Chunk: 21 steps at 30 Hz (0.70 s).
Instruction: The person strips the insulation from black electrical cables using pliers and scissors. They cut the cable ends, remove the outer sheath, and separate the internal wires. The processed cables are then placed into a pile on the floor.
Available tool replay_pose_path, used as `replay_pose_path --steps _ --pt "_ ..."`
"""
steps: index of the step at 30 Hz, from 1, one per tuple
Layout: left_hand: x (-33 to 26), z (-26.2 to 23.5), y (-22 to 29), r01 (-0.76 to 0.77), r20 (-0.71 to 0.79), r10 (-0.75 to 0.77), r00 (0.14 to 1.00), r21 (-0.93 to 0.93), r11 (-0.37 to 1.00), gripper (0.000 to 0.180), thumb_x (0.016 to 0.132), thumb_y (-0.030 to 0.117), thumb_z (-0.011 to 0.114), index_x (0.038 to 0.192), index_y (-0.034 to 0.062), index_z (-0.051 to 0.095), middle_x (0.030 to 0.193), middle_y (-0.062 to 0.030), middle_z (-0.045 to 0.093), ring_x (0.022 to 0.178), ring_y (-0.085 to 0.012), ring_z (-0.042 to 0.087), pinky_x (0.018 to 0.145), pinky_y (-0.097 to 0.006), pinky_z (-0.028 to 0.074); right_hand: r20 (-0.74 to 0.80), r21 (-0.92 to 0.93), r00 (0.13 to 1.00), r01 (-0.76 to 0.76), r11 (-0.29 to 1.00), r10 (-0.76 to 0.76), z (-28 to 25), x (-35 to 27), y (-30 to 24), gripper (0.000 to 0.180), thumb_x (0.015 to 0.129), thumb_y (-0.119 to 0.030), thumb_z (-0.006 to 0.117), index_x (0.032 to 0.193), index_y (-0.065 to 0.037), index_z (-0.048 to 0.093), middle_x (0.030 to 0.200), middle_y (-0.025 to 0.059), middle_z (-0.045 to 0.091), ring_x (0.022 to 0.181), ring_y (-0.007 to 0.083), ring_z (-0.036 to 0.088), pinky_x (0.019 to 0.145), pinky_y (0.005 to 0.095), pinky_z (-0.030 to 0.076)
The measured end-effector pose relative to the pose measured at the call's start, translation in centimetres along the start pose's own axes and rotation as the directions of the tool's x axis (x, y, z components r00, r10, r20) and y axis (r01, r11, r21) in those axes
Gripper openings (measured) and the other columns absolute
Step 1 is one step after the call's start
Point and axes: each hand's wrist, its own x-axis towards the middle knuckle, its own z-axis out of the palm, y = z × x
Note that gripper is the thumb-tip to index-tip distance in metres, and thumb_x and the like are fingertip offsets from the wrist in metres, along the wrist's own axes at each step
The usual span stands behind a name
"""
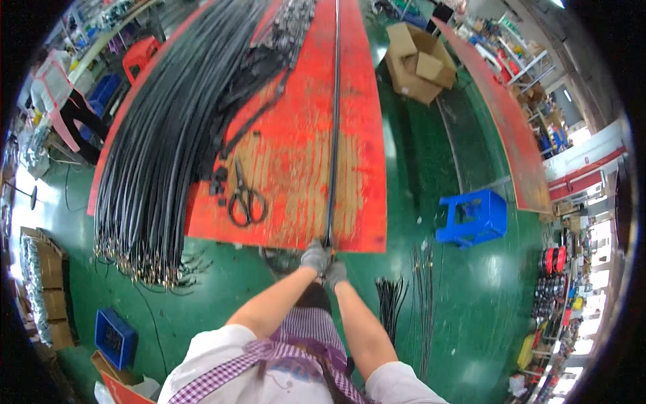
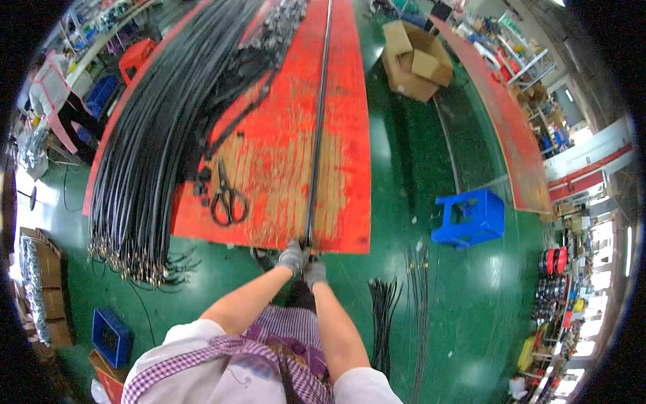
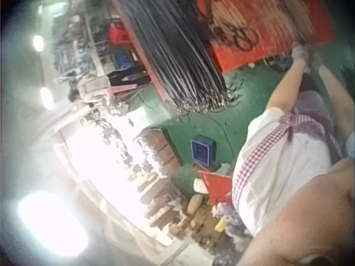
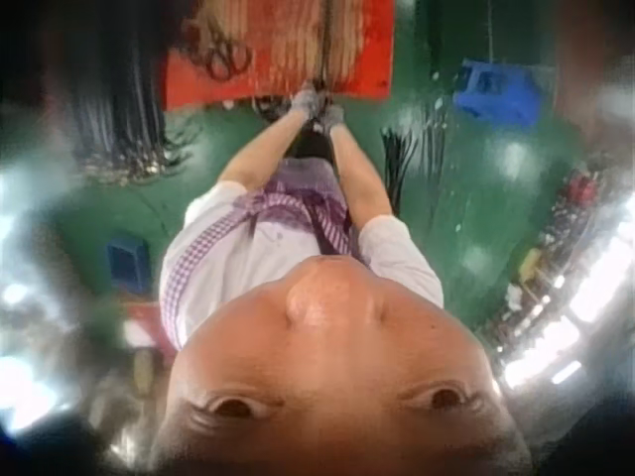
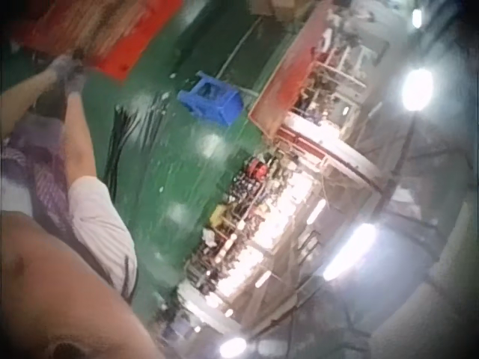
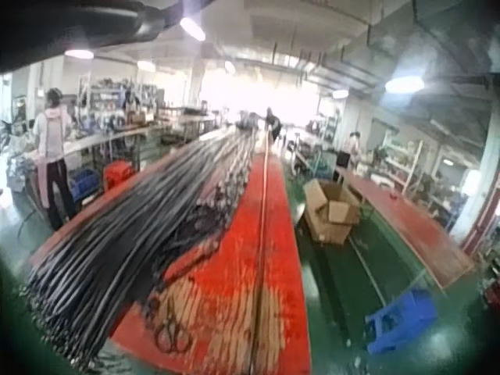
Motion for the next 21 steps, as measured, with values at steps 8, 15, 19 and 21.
replay_pose_path --steps 8,15,19,21 --pt "0.2 2.7 3.5 -0.01 -0.014 0.01 1.0 -0.006 1.0 0.036 0.072 0.025 0.052 0.097 -0.0006 0.046 0.094 -0.0218 0.052 0.089 -0.0321 0.051 0.074 -0.039 0.04 -0.058 -0.307 0.998 -0.017 0.951 -0.001 -1.6 6.7 12.4 0.02 0.075 -0.021 0.052 0.092 -0.012 0.052 0.08 0.0035 0.058 0.07 0.0164 0.054 0.059 0.0275 0.042" --pt "-1.7 -1.4 0.1 0.138 -0.039 -0.136 0.99 0.041 0.99 0.039 0.071 0.026 0.053 0.1 0.0008 0.048 0.097 -0.0182 0.053 0.091 -0.0304 0.05 0.076 -0.035 0.04 0.256 -0.634 0.965 0.121 0.764 0.059 -1.2 -2.0 -4.7 0.027 0.075 -0.029 0.042 0.093 -0.013 0.052 0.084 0.01 0.058 0.078 0.029 0.055 0.066 0.043 0.041" --pt "-0.8 1.4 3.0 0.089 -0.047 -0.086 0.995 0.062 0.994 0.035 0.071 0.025 0.052 0.1 0.0053 0.049 0.093 -0.018 0.054 0.087 -0.0314 0.051 0.074 -0.036 0.04 0.317 -0.768 0.896 0.435 0.471 -0.312 -1.4 1.7 3.9 0.034 0.072 -0.027 0.046 0.103 -0.015 0.048 0.094 0.0078 0.056 0.077 0.0238 0.056 0.063 0.0395 0.044" --pt "-1.4 2.6 1.3 0.117 -0.216 -0.096 0.972 0.088 0.989 0.031 0.072 0.025 0.05 0.097 0.0077 0.051 0.09 -0.0182 0.055 0.084 -0.0321 0.052 0.073 -0.037 0.041 0.419 -0.796 0.906 0.401 0.454 -0.066 -2.6 -0.1 -1.2 0.033 0.075 -0.028 0.04 0.106 -0.019 0.046 0.1 0.0052 0.053 0.087 0.0217 0.052 0.07 0.0333 0.042"
